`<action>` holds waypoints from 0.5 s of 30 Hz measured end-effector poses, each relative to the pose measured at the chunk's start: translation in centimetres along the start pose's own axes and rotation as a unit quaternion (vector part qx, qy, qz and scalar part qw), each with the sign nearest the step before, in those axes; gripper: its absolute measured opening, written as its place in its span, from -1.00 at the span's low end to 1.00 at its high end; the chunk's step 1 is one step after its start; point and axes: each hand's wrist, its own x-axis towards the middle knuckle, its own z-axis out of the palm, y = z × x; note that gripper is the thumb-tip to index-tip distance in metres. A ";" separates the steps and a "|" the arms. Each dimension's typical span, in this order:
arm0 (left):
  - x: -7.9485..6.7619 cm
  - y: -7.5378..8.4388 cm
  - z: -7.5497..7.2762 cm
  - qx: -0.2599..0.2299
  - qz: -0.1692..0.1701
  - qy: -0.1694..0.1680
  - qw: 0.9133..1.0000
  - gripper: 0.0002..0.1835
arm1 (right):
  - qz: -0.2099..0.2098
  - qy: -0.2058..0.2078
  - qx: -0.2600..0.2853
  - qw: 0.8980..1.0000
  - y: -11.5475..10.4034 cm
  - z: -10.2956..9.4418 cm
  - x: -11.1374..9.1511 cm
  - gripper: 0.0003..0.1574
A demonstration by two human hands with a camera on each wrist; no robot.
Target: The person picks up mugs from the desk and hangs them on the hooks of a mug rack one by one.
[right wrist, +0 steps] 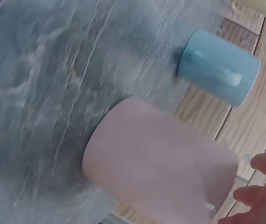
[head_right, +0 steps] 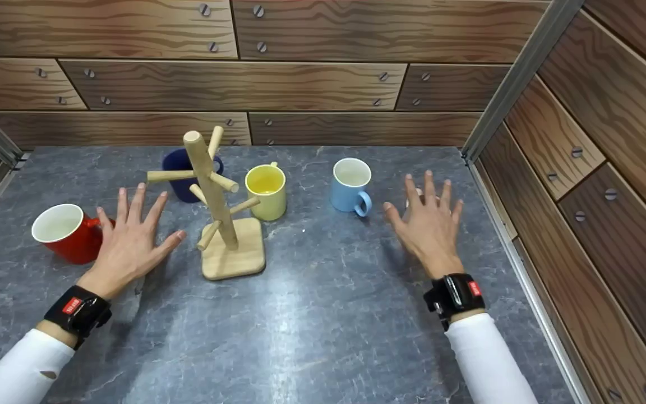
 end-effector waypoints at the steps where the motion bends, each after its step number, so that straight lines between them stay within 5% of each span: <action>1: 0.0 0.0 0.0 0.001 0.000 0.000 1.000 0.02 | 0.006 0.000 0.001 1.000 0.3 0.0 0.1 0.08; 15: 0.1 0.1 0.1 0.008 -0.003 -0.003 1.000 0.02 | 0.066 -0.030 0.023 0.997 2.2 0.3 0.8 0.20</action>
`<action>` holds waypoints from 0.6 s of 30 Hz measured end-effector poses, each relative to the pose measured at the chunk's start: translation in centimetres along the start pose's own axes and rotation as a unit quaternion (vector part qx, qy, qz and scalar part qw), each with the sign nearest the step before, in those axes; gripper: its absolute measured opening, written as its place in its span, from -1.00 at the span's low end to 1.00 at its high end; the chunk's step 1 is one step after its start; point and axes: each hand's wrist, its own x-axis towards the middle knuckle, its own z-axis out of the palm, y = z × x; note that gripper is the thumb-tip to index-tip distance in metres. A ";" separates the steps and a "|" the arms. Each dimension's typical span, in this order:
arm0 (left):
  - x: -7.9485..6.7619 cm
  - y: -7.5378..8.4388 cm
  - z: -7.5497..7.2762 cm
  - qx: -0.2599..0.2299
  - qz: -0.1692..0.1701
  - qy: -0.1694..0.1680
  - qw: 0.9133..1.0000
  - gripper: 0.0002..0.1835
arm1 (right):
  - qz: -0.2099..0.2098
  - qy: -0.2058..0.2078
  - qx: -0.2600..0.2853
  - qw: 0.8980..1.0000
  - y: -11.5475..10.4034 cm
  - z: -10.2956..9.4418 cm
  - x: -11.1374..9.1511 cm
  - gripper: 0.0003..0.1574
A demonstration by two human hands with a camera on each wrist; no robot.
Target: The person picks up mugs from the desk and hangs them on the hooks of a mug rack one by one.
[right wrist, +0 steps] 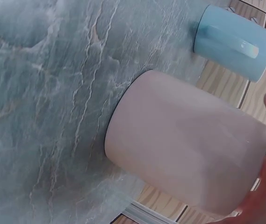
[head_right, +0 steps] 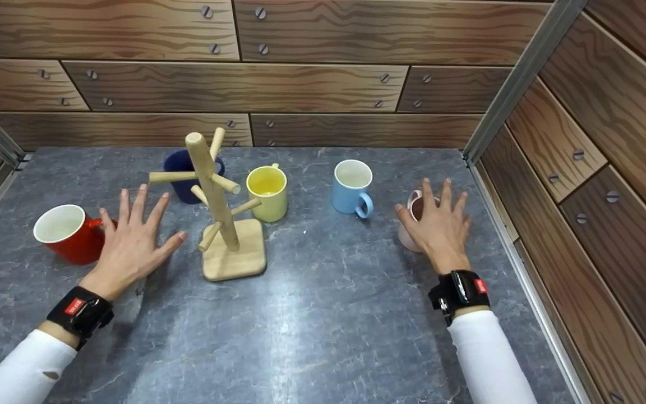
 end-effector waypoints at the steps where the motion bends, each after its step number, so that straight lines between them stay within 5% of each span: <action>1: 0.0 0.0 0.0 0.000 -0.001 -0.002 1.000 0.02 | 0.003 -0.005 0.001 1.000 0.0 0.0 0.1 0.21; 8: -0.2 0.0 0.1 -0.010 -0.002 -0.001 1.000 0.02 | 0.016 -0.022 0.004 1.000 0.3 0.3 0.4 0.22; 18: -0.2 0.0 0.1 -0.016 -0.001 0.007 1.000 0.00 | 0.009 0.016 -0.004 1.000 -0.2 0.0 0.2 -0.03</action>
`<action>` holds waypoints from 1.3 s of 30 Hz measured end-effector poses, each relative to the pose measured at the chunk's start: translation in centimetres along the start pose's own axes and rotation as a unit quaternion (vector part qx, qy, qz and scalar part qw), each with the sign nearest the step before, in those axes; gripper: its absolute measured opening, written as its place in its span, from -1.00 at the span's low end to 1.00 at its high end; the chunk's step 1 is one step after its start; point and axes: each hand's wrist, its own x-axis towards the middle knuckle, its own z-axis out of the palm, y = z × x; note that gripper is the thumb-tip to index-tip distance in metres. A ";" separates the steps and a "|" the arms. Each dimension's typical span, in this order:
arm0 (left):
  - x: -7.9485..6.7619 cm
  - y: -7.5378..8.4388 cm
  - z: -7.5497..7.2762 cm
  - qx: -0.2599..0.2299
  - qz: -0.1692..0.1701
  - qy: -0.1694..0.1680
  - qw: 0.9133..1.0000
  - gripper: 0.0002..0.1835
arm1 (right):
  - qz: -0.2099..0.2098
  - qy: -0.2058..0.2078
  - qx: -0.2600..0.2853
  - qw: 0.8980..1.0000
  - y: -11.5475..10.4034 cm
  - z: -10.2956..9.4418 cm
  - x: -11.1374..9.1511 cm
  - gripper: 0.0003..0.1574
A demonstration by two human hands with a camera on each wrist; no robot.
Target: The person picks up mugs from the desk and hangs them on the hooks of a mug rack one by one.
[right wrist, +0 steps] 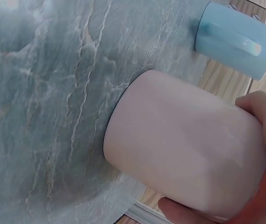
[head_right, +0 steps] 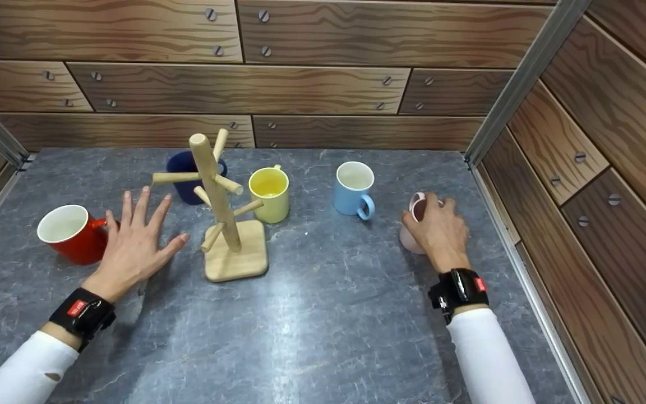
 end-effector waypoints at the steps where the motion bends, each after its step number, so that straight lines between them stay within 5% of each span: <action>1: 0.0 0.0 0.0 0.001 0.000 0.001 1.000 0.00 | -0.002 0.003 0.000 1.000 0.0 0.0 0.0 -0.04; 15: -0.4 0.2 -0.4 -0.019 0.003 0.015 1.000 -0.01 | -0.023 0.055 0.007 0.998 -1.4 -1.0 -1.8 -0.12; 24: -0.6 0.6 -0.2 -0.014 0.014 0.000 1.000 0.02 | -0.055 0.084 0.071 0.992 -3.6 -1.7 -4.0 -0.18; 30: -1.1 1.1 -0.2 -0.005 0.034 -0.008 0.999 0.05 | -0.086 0.075 0.152 0.982 -5.4 -1.4 -4.6 -0.26; 39: -1.8 2.6 -0.4 -0.040 0.087 0.003 0.995 0.06 | -0.105 0.002 0.285 0.953 -8.1 -0.4 -5.6 -0.28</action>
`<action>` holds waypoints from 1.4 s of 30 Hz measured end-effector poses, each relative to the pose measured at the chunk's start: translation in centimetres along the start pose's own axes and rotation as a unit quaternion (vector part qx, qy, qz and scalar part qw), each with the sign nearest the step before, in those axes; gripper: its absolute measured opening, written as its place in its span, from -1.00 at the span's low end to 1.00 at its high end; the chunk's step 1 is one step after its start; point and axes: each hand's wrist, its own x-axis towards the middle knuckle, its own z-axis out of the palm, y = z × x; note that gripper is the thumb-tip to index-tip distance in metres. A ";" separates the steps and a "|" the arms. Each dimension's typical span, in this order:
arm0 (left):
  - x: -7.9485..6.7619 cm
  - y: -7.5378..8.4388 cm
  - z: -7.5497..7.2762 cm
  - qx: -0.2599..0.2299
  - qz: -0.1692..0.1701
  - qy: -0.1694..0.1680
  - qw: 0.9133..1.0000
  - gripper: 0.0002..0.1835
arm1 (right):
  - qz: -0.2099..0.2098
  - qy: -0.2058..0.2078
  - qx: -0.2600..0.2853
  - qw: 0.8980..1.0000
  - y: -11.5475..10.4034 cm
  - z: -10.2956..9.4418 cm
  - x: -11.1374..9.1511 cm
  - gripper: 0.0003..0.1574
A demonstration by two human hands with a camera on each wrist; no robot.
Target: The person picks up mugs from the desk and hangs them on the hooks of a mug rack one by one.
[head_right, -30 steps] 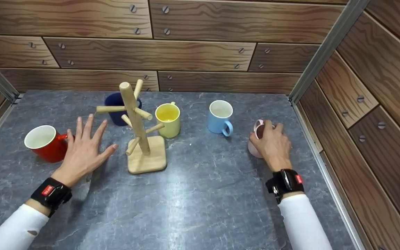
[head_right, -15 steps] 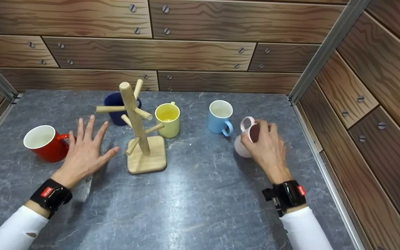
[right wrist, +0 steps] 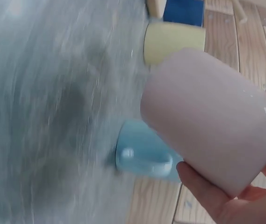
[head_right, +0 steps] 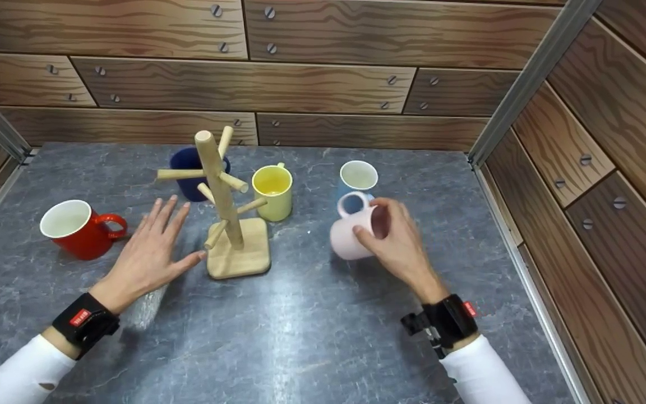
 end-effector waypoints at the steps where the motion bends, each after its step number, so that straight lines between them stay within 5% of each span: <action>1: 0.0 0.2 0.0 -0.004 0.009 0.005 1.000 0.05 | 0.003 -0.008 0.016 1.000 -0.2 0.3 -0.1 -0.28; 10: -0.3 1.4 1.5 -0.027 0.087 0.051 0.995 -0.20 | -0.010 -0.068 0.153 0.986 -2.1 3.8 -0.7 -0.32; 15: -0.3 2.3 2.0 -0.090 0.119 0.032 0.988 -0.25 | -0.023 -0.104 0.192 0.976 -2.7 5.2 -1.0 -0.30; 19: -0.6 3.2 2.7 -0.184 0.139 -0.007 0.973 -0.23 | -0.028 -0.122 0.204 0.971 -3.1 6.2 -1.1 -0.28; 25: -0.8 4.5 3.3 -0.289 0.102 -0.038 0.951 -0.14 | -0.047 -0.144 0.209 0.966 -3.7 8.0 -1.5 -0.27; 30: -0.8 5.7 3.6 -0.355 0.043 -0.096 0.929 0.01 | -0.081 -0.183 0.245 0.949 -4.2 9.2 -1.9 -0.28; 36: -0.7 6.4 4.4 -0.407 0.055 -0.133 0.902 0.13 | -0.124 -0.201 0.246 0.940 -5.1 10.3 -2.0 -0.32; 42: -0.3 6.8 4.6 -0.391 0.063 -0.114 0.911 0.21 | -0.143 -0.198 0.215 0.945 -5.9 10.9 -2.3 -0.34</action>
